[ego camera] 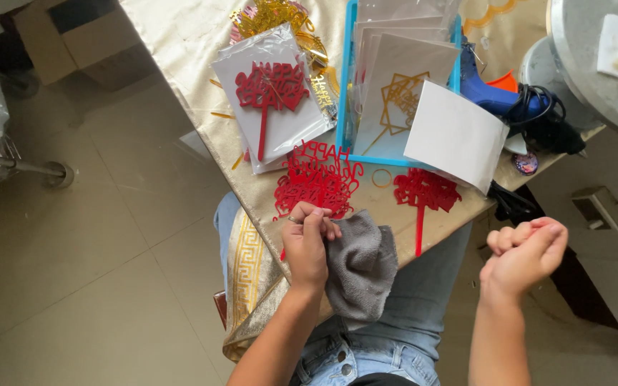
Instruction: Cleaning and preparing decorative cake toppers for use by wiping them with a cloth.
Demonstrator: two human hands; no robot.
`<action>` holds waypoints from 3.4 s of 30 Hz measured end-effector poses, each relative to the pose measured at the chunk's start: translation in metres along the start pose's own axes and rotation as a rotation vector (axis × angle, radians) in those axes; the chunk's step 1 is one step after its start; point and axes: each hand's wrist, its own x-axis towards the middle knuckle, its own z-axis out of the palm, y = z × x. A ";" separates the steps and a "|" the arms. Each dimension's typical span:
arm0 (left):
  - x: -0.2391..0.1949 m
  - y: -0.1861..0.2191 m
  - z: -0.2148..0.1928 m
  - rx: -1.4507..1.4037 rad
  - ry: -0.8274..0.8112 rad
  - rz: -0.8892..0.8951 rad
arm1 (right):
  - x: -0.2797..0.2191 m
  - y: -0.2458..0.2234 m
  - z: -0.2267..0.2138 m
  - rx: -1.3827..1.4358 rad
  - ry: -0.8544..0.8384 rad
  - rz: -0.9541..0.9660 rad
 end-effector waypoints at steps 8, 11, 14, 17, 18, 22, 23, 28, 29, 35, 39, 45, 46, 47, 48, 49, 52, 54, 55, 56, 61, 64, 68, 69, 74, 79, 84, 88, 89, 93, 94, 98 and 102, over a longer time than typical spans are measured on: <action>0.000 0.000 0.001 0.027 0.004 0.004 | 0.026 0.057 -0.064 -0.008 0.194 0.110; 0.001 -0.001 0.000 0.024 0.010 0.011 | 0.030 0.091 -0.087 0.005 0.249 0.219; 0.001 0.001 -0.001 0.019 0.021 -0.009 | 0.028 0.112 -0.100 -0.004 0.324 0.283; 0.001 0.001 -0.001 0.030 0.020 -0.021 | 0.031 0.122 -0.115 0.062 0.450 0.433; 0.000 0.002 -0.001 0.029 0.022 -0.006 | 0.033 0.131 -0.127 0.060 0.416 0.460; 0.000 0.007 0.002 0.056 0.034 0.000 | 0.041 0.147 -0.163 -0.095 0.252 0.551; 0.000 0.008 0.001 0.070 0.023 -0.033 | 0.040 0.140 -0.158 -0.100 0.288 0.561; -0.001 0.011 0.001 0.106 0.032 0.000 | 0.043 0.113 -0.141 -0.271 0.146 0.499; -0.002 0.009 0.003 0.109 0.024 -0.023 | 0.040 0.109 -0.145 -0.280 0.168 0.503; -0.003 0.012 0.005 0.124 0.031 0.032 | 0.042 0.105 -0.146 -0.237 0.185 0.385; -0.004 0.013 0.008 0.138 0.044 0.035 | 0.037 0.097 -0.140 -0.328 0.265 0.309; -0.003 0.009 0.005 0.146 0.052 0.053 | 0.006 0.044 -0.068 -0.676 0.252 -0.434; -0.003 0.007 0.005 0.146 0.046 0.045 | -0.005 0.021 -0.044 -0.819 0.215 -0.692; -0.002 0.008 0.007 0.133 0.061 0.070 | -0.013 0.002 -0.014 -0.800 0.192 -0.708; -0.002 0.007 0.007 0.137 0.051 0.058 | -0.024 -0.018 0.014 -0.685 0.088 -0.813; -0.003 0.006 0.007 0.141 0.040 0.046 | -0.037 -0.037 0.040 -0.563 -0.014 -0.914; -0.003 0.006 0.006 0.132 0.029 0.047 | -0.087 -0.068 0.089 -0.444 -0.477 -0.711; -0.003 0.005 0.004 0.107 0.031 0.047 | -0.102 -0.073 0.115 -0.482 -0.717 -0.609; -0.003 0.004 0.004 0.094 0.023 0.035 | -0.109 -0.075 0.128 -0.523 -0.936 -0.490; -0.003 0.004 0.003 0.090 0.028 0.047 | -0.112 -0.073 0.133 -0.518 -0.946 -0.498; -0.001 0.003 0.000 0.032 0.016 -0.008 | -0.114 -0.064 0.141 -0.712 -1.005 -0.314; -0.002 0.003 0.001 0.046 -0.003 -0.009 | -0.107 -0.063 0.139 -0.788 -1.026 -0.268; -0.001 0.001 -0.001 0.062 -0.010 0.002 | -0.107 -0.060 0.137 -0.812 -0.996 -0.291; -0.002 0.002 -0.001 0.063 -0.013 0.003 | -0.107 -0.057 0.135 -0.779 -0.978 -0.273; -0.001 0.001 -0.001 0.037 -0.026 0.009 | -0.097 -0.057 0.135 -0.786 -0.878 -0.206; 0.000 0.003 0.000 0.075 -0.047 0.013 | -0.086 -0.045 0.121 -0.680 -0.587 -0.121; -0.004 0.001 0.001 0.201 -0.064 0.028 | -0.079 -0.012 0.101 -0.249 -0.257 -0.100; -0.012 0.001 -0.001 0.302 -0.214 0.065 | -0.069 -0.018 0.125 -0.122 -0.332 -0.130; -0.014 0.006 0.003 0.305 -0.216 0.067 | -0.068 -0.029 0.136 -0.119 -0.330 -0.131; -0.019 0.025 0.014 0.449 -0.488 0.076 | -0.067 -0.041 0.151 0.004 -0.498 -0.022; -0.019 0.029 0.016 0.498 -0.553 0.056 | -0.066 -0.037 0.148 0.023 -0.562 0.040; -0.019 0.012 0.001 0.498 -0.584 0.046 | -0.064 -0.026 0.138 0.018 -0.492 0.163; -0.021 0.015 0.009 0.203 -0.536 0.056 | -0.066 -0.031 0.142 0.079 -0.547 0.244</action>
